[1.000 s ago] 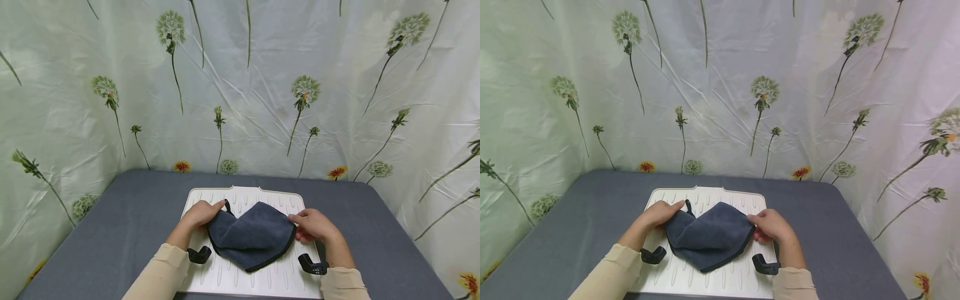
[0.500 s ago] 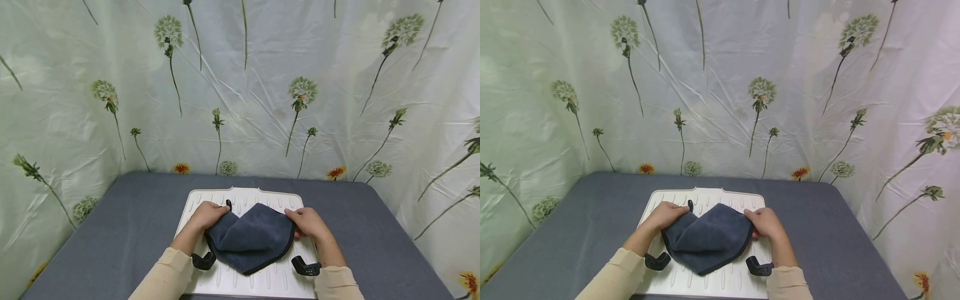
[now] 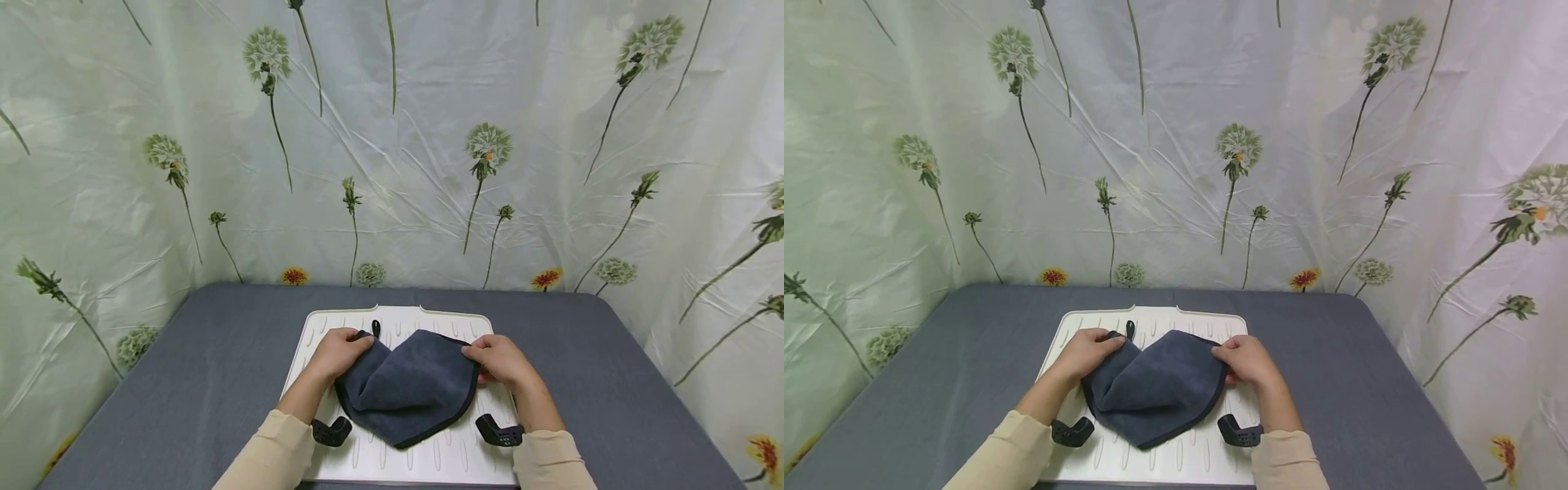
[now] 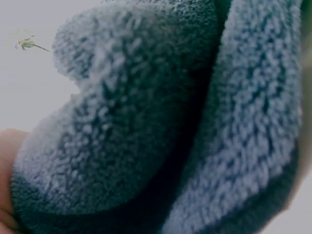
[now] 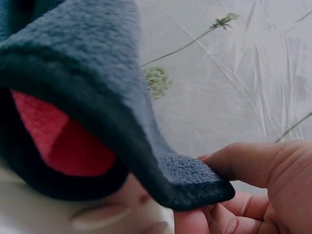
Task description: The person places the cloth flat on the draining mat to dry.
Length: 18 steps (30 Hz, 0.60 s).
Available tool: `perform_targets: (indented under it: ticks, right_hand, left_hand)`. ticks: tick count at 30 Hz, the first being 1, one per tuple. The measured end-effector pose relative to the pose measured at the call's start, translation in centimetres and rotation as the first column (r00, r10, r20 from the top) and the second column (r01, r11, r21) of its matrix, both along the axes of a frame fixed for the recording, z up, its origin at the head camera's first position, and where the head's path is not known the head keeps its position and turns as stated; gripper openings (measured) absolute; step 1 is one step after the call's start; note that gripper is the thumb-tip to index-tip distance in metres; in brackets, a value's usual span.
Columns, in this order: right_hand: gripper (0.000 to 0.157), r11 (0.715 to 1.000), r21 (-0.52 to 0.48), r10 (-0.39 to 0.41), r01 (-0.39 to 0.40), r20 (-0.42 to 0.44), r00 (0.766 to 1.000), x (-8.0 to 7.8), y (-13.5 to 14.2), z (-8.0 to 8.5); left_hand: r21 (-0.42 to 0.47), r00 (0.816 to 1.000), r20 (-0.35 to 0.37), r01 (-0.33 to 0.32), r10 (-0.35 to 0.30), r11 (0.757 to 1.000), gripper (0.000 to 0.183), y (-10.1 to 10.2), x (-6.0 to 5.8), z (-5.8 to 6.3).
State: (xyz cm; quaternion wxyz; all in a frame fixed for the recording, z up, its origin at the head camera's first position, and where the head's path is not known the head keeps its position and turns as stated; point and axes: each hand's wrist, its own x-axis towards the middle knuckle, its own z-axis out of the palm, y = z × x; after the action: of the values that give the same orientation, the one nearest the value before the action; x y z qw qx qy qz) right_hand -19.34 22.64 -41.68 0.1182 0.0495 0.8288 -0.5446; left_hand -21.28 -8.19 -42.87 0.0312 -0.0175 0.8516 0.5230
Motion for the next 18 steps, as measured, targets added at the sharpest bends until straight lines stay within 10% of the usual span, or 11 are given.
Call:
perform_targets:
  ticks: [18]
  right_hand:
    - [0.013,1.000,-0.006,0.013,-0.012,0.043,0.999,0.4,3.3,1.0]
  left_hand:
    - [0.031,0.987,-0.014,-0.158,0.158,0.987,0.023,-3.4,0.2,-0.1]
